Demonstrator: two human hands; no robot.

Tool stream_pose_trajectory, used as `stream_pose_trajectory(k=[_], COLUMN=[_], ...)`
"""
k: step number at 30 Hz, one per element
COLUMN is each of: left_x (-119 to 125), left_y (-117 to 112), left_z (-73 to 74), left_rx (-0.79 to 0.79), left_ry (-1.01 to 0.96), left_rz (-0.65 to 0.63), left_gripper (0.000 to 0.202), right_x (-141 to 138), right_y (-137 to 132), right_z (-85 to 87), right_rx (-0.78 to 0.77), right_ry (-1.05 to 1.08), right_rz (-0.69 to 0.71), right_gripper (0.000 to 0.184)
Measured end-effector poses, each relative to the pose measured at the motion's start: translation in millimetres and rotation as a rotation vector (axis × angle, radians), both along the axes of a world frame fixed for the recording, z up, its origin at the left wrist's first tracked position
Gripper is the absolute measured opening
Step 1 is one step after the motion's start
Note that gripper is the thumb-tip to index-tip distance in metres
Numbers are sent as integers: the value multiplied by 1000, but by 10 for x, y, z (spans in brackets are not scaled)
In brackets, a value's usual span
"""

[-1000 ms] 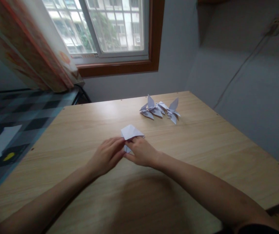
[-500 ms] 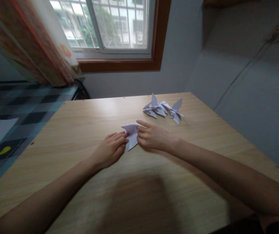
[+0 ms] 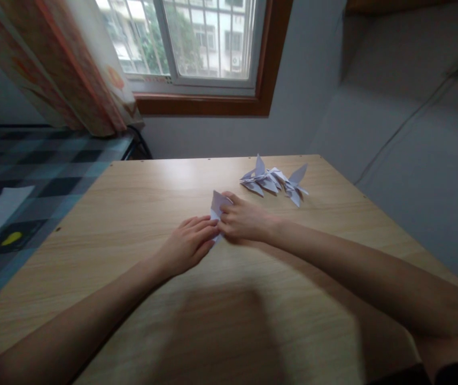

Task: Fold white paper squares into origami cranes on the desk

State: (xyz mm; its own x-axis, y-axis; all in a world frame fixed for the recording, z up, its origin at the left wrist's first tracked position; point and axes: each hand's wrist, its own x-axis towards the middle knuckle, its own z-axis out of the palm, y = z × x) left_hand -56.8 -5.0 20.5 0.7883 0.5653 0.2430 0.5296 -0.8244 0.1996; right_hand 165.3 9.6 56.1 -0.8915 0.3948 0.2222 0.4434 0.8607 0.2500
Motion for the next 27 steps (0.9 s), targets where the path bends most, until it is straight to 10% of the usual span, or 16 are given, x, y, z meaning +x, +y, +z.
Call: stream_pose_trajectory(k=[8,13,18,27], left_x=[-6,-20,-27,-40], left_y=[16,6,9,-27], left_z=[-28,-34,-48,-10], left_rx=[9,19,42,44], left_ry=[1,12,1,-109], left_rz=[-15,-12,-20,66], left_gripper=[29,34,32,23], right_x=[141,199,123,68], right_y=[180,295,335,48], right_z=[-231,-466,-557,-577], right_rx=[298,-101,-354,-225], right_ry=[355,685,671,549], right_rz=[36,-194,-382,-389], right_gripper=[28,94,58,22])
